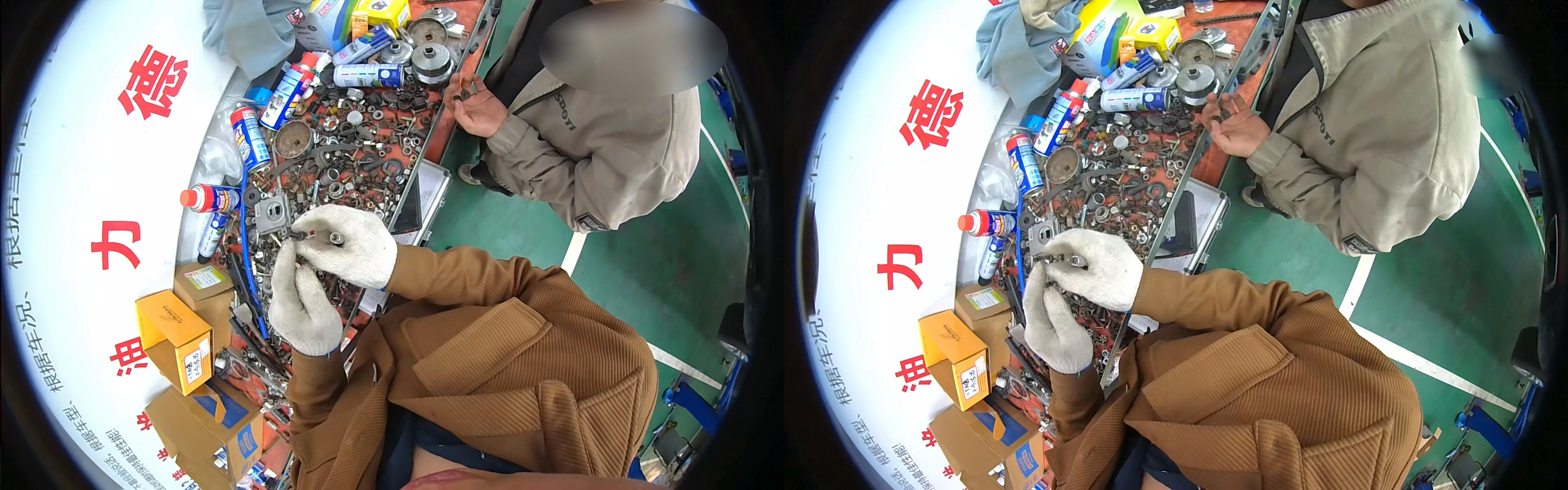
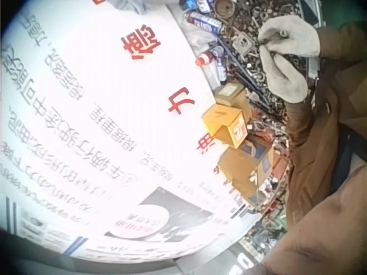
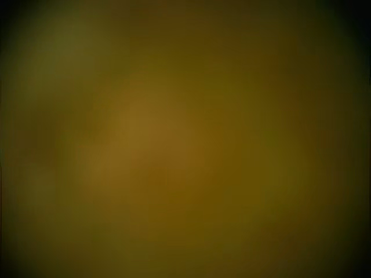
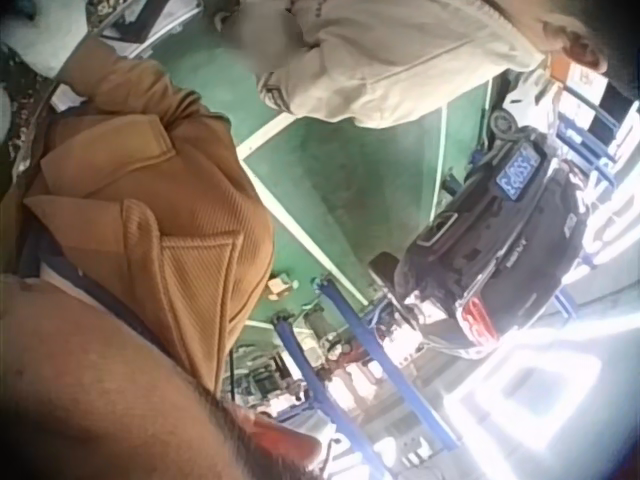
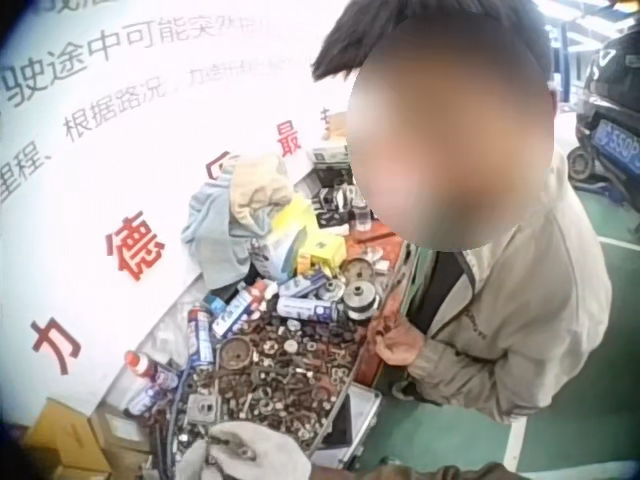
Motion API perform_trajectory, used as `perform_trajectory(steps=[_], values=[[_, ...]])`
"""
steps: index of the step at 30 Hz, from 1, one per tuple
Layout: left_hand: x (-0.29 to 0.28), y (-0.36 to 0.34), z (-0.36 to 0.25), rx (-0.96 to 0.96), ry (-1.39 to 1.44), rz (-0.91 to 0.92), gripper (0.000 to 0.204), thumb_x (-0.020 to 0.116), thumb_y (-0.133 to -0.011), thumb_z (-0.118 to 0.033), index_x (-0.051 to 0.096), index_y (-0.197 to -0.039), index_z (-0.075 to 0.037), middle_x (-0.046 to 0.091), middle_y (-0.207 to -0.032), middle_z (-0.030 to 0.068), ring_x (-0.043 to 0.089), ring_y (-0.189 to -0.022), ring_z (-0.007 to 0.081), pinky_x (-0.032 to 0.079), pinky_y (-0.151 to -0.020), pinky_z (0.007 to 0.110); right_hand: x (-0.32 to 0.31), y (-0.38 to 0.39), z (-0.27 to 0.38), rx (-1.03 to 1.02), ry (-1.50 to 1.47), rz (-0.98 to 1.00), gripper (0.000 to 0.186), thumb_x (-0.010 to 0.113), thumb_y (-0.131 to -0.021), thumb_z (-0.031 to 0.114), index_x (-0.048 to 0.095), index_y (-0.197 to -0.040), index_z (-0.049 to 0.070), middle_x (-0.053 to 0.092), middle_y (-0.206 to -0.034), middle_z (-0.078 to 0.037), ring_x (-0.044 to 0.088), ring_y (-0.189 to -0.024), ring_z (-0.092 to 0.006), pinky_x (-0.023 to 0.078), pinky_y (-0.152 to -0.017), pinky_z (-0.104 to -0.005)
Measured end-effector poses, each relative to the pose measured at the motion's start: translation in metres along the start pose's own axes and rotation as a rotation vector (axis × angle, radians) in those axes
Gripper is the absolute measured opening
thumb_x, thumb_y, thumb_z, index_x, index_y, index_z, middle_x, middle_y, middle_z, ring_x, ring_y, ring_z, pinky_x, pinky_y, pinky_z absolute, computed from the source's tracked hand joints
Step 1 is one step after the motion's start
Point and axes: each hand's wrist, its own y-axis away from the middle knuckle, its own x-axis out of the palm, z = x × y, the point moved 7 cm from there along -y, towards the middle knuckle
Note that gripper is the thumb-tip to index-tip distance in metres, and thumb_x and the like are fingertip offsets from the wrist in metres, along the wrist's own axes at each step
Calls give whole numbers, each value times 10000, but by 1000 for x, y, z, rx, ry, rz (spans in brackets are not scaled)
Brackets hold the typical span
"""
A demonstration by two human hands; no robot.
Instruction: The person selects a bolt from a cluttered parts table, then walks to a car on a lift and uses a wrench to tighten bolts on the wheel. The person handles bolts and a wrench while working on the wheel area.
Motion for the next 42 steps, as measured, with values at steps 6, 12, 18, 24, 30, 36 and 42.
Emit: perform_trajectory(steps=[6, 12, 18, 24, 30, 36, 42], values=[[0, 1, -1, -44, 22, -7, 391, 459, -1122, -48, 595, -1458, 101, 685, -1399, 186, 646, -1226, 187, 495, -1071, 305, 1, 5, -7, 33, -30, 16, 307, 797, -967, 228, 742, -1238, 95, 751, -1077, -101, 751, -936, -228, 602, -826, -352], [-3, 0, -7, -35, -23, 12, 388, 451, -1139, -70, 605, -1447, 110, 709, -1342, 146, 636, -1084, 106, 495, -976, 244, -2, 4, -3, 66, -63, 56, 323, 775, -959, 233, 730, -1235, 71, 750, -1127, -152, 763, -1032, -309, 609, -898, -399], [-15, 13, 3, 26, -20, -20, 392, 466, -1126, -51, 608, -1466, 82, 694, -1118, 41, 521, -808, 43, 445, -751, 188, -5, 8, -7, 100, -16, 16, 308, 842, -941, 190, 750, -1218, 91, 725, -981, -72, 710, -844, -166, 583, -776, -324], [-24, 50, 68, -291, 16, -3, 319, 566, -1092, -87, 688, -1349, 56, 751, -1219, 149, 685, -1091, 209, 529, -976, 330, -18, 44, -67, 325, 159, 84, 331, 807, -934, 266, 685, -1173, 71, 750, -1004, -142, 750, -907, -254, 601, -837, -385], [-43, 99, 134, -264, -443, -78, 166, 699, -993, -113, 754, -1099, 2, 725, -1091, 170, 650, -1065, 350, 496, -996, 459, -21, 66, -100, 489, 271, 175, 345, 787, -940, 284, 665, -1162, 50, 705, -892, -147, 703, -812, -267, 581, -793, -399], [-58, 91, 156, -207, -528, -126, 236, 759, -915, -109, 738, -1119, 7, 682, -1273, 227, 593, -1203, 427, 443, -1080, 530, -8, 54, -117, 393, 359, 261, 295, 804, -920, 257, 691, -1103, 55, 751, -949, -133, 751, -898, -253, 600, -830, -387], [-52, 57, 180, -197, -533, -55, 651, 831, -843, -219, 607, -1428, -39, 550, -1491, 230, 507, -1365, 448, 404, -1163, 548, -13, 55, -152, 633, 156, 290, 214, 826, -920, 171, 708, -1044, 42, 661, -866, 12, 581, -785, -83, 521, -744, -277]])
